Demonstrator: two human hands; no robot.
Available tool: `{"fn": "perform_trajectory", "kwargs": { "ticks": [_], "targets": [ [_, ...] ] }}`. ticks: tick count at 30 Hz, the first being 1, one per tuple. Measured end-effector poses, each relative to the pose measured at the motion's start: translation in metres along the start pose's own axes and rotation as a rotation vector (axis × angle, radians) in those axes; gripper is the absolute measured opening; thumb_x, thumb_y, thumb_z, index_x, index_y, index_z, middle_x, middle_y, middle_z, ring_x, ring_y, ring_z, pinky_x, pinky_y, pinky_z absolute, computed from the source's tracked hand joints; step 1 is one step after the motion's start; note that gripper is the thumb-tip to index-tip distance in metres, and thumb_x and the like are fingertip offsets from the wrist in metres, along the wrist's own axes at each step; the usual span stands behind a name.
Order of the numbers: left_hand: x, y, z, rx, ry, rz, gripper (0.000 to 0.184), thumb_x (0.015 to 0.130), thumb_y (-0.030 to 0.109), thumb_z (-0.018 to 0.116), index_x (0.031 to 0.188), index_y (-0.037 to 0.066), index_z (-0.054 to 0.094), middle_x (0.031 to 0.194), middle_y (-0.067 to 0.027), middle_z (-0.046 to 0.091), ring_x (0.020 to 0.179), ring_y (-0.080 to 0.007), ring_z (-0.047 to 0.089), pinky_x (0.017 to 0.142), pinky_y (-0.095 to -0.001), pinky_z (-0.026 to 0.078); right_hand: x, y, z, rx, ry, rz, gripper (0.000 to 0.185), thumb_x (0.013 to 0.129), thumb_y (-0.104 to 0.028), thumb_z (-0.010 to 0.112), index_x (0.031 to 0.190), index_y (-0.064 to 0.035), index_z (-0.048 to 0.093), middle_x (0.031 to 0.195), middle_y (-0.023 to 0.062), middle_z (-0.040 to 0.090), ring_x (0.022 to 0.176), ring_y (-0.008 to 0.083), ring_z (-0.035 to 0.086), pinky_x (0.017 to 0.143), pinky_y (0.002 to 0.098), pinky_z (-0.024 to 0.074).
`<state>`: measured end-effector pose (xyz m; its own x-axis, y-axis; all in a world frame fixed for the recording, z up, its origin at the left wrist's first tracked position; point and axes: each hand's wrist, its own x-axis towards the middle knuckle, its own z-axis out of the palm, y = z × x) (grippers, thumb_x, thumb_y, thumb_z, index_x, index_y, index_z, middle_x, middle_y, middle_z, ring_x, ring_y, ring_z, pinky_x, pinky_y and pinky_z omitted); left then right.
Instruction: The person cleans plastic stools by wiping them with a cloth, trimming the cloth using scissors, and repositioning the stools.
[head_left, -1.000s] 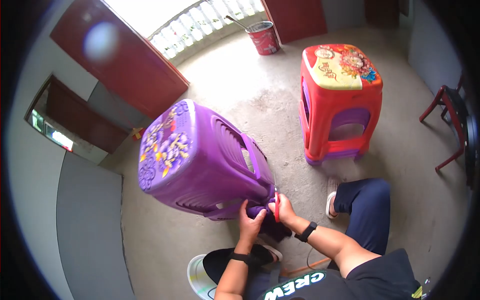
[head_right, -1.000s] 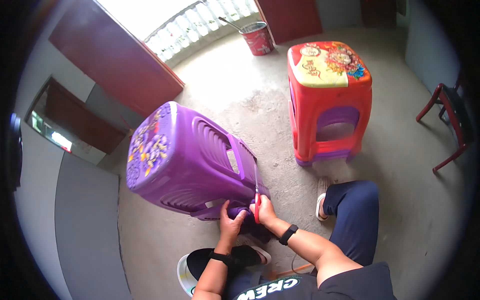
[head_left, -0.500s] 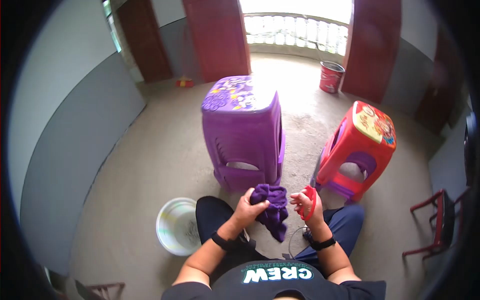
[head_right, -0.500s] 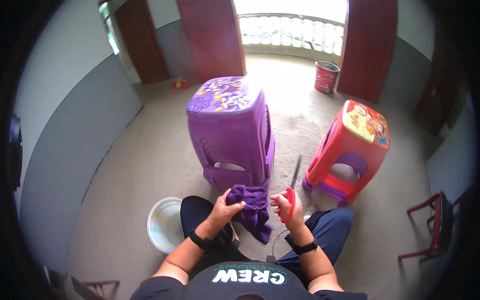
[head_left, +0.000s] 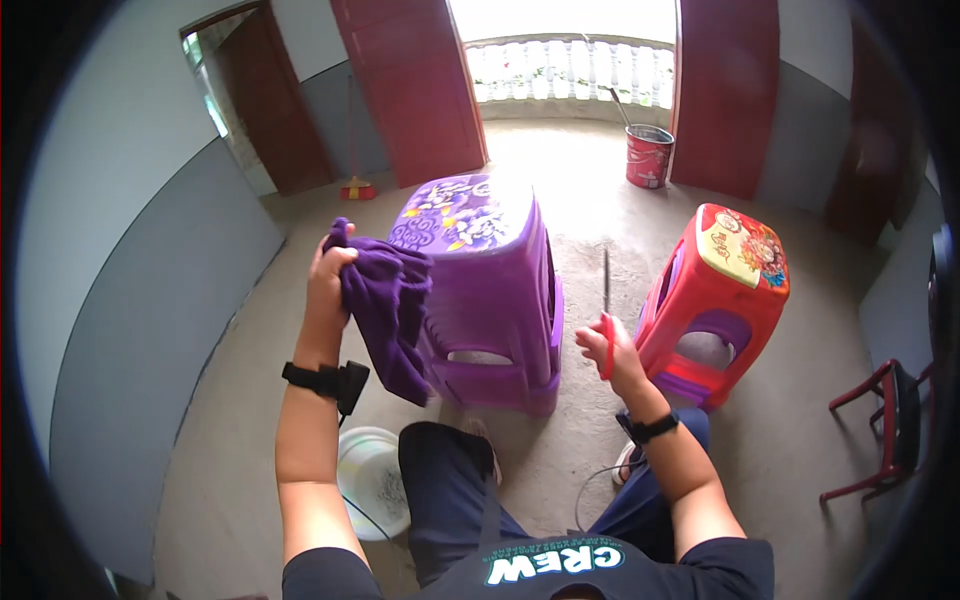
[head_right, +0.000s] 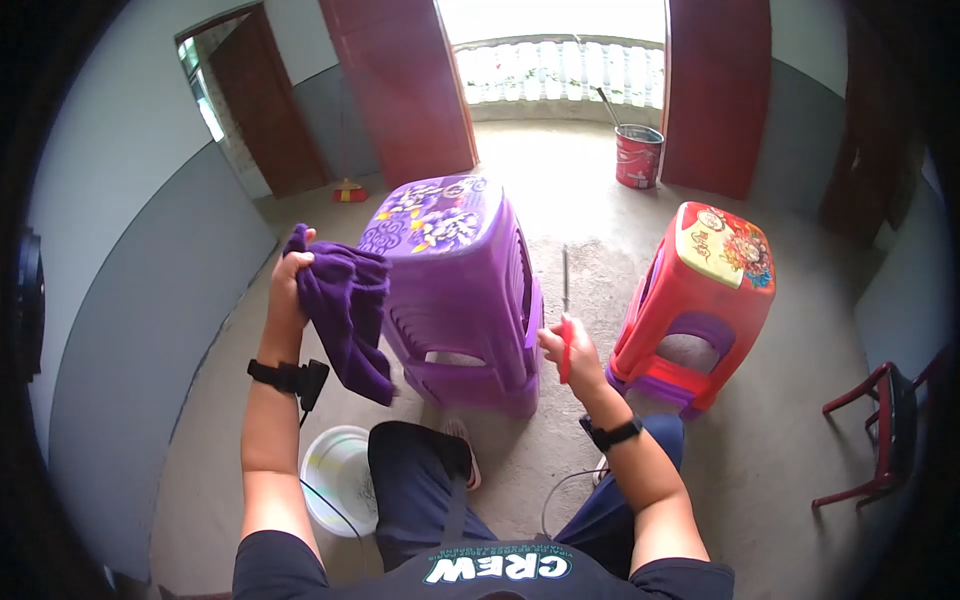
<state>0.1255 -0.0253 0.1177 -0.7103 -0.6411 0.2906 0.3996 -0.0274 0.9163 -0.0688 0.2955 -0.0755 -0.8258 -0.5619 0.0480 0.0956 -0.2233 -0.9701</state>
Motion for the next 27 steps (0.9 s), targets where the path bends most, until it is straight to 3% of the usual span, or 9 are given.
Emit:
{"fn": "perform_trajectory", "kwargs": {
  "ticks": [7, 11, 14, 16, 17, 18, 22, 23, 27],
  "targets": [
    [0.149, -0.096, -0.059, 0.035, 0.091, -0.098, 0.01, 0.082, 0.014, 0.049, 0.087, 0.007, 0.054, 0.078, -0.0051, 0.058, 0.072, -0.0199, 0.061, 0.072, -0.0324, 0.053, 0.113, 0.045, 0.031, 0.13, -0.021, -0.073, 0.023, 0.088, -0.019, 0.064, 0.098, -0.0048, 0.05, 0.076, -0.0023, 0.05, 0.064, 0.0051, 0.047, 0.057, 0.0203, 0.0403],
    [0.162, -0.111, -0.054, 0.012, -0.172, -0.253, 0.034, 0.088, 0.026, 0.041, 0.089, 0.0, 0.063, 0.088, -0.0111, 0.067, 0.081, -0.0223, 0.064, 0.08, -0.0333, 0.052, 0.147, 0.056, 0.049, 0.009, 0.105, -0.236, 0.033, 0.087, -0.026, 0.065, 0.101, -0.0022, 0.047, 0.085, 0.0059, 0.057, 0.073, 0.012, 0.055, 0.065, 0.028, 0.0467],
    [0.14, -0.097, -0.015, 0.061, -0.049, -0.334, 0.046, 0.089, 0.034, 0.039, 0.095, -0.004, 0.064, 0.089, -0.0146, 0.067, 0.083, -0.0284, 0.065, 0.086, -0.0404, 0.051, 0.162, 0.042, 0.057, -0.039, 0.161, -0.174, 0.038, 0.087, -0.029, 0.065, 0.104, -0.0015, 0.045, 0.086, 0.0084, 0.058, 0.074, 0.0148, 0.056, 0.068, 0.0304, 0.0473],
    [0.144, -0.109, -0.03, 0.107, -0.09, -0.238, 0.043, 0.09, 0.032, 0.041, 0.095, -0.004, 0.065, 0.087, -0.0115, 0.067, 0.08, -0.0233, 0.065, 0.079, -0.0353, 0.051, 0.168, 0.039, 0.065, -0.111, 0.218, -0.189, 0.039, 0.088, -0.027, 0.065, 0.108, -0.0008, 0.044, 0.087, 0.0061, 0.056, 0.073, 0.0126, 0.054, 0.069, 0.0285, 0.0466],
    [0.153, -0.112, -0.051, 0.683, -0.338, 0.05, 0.041, 0.094, 0.033, 0.038, 0.095, 0.001, 0.064, 0.089, -0.0083, 0.065, 0.082, -0.0188, 0.062, 0.08, -0.0319, 0.05, 0.168, 0.038, 0.069, -0.201, 0.23, -0.178, 0.041, 0.088, -0.029, 0.064, 0.108, -0.0011, 0.042, 0.087, 0.0096, 0.057, 0.074, 0.0152, 0.055, 0.069, 0.031, 0.0471],
    [0.158, -0.123, -0.068, 0.69, -0.334, 0.118, 0.04, 0.094, 0.032, 0.037, 0.097, 0.002, 0.063, 0.091, -0.0072, 0.064, 0.082, -0.0174, 0.06, 0.08, -0.0318, 0.049, 0.166, 0.033, 0.076, -0.255, 0.274, -0.208, 0.039, 0.088, -0.027, 0.064, 0.106, -0.0019, 0.041, 0.085, 0.0098, 0.056, 0.073, 0.0156, 0.055, 0.068, 0.0319, 0.047],
    [0.159, -0.13, -0.077, 0.5, -0.326, -0.009, 0.041, 0.094, 0.035, 0.037, 0.099, 0.003, 0.062, 0.1, -0.0089, 0.063, 0.093, -0.02, 0.058, 0.087, -0.0353, 0.046, 0.179, 0.047, 0.083, -0.087, 0.34, -0.238, 0.034, 0.088, -0.021, 0.065, 0.104, -0.0036, 0.041, 0.087, 0.0059, 0.054, 0.075, 0.012, 0.054, 0.068, 0.03, 0.0467],
    [0.148, -0.136, -0.072, 0.032, -0.137, -0.182, 0.033, 0.093, 0.03, 0.041, 0.097, 0.005, 0.061, 0.103, -0.009, 0.061, 0.097, -0.0215, 0.056, 0.092, -0.0376, 0.043, 0.183, 0.047, 0.081, 0.013, 0.34, -0.187, 0.033, 0.088, -0.02, 0.065, 0.104, -0.0038, 0.041, 0.088, 0.0054, 0.054, 0.076, 0.0114, 0.053, 0.069, 0.0292, 0.0466],
    [0.153, -0.154, -0.085, 0.926, -0.418, 0.777, 0.014, 0.087, 0.012, 0.052, 0.091, 0.005, 0.064, 0.102, -0.0097, 0.061, 0.103, -0.0255, 0.054, 0.099, -0.0414, 0.037, 0.195, 0.058, 0.08, 0.187, 0.369, -0.149, 0.032, 0.087, -0.017, 0.066, 0.105, -0.005, 0.043, 0.093, 0.004, 0.052, 0.076, 0.0091, 0.051, 0.069, 0.0245, 0.0455]
  ]
}}
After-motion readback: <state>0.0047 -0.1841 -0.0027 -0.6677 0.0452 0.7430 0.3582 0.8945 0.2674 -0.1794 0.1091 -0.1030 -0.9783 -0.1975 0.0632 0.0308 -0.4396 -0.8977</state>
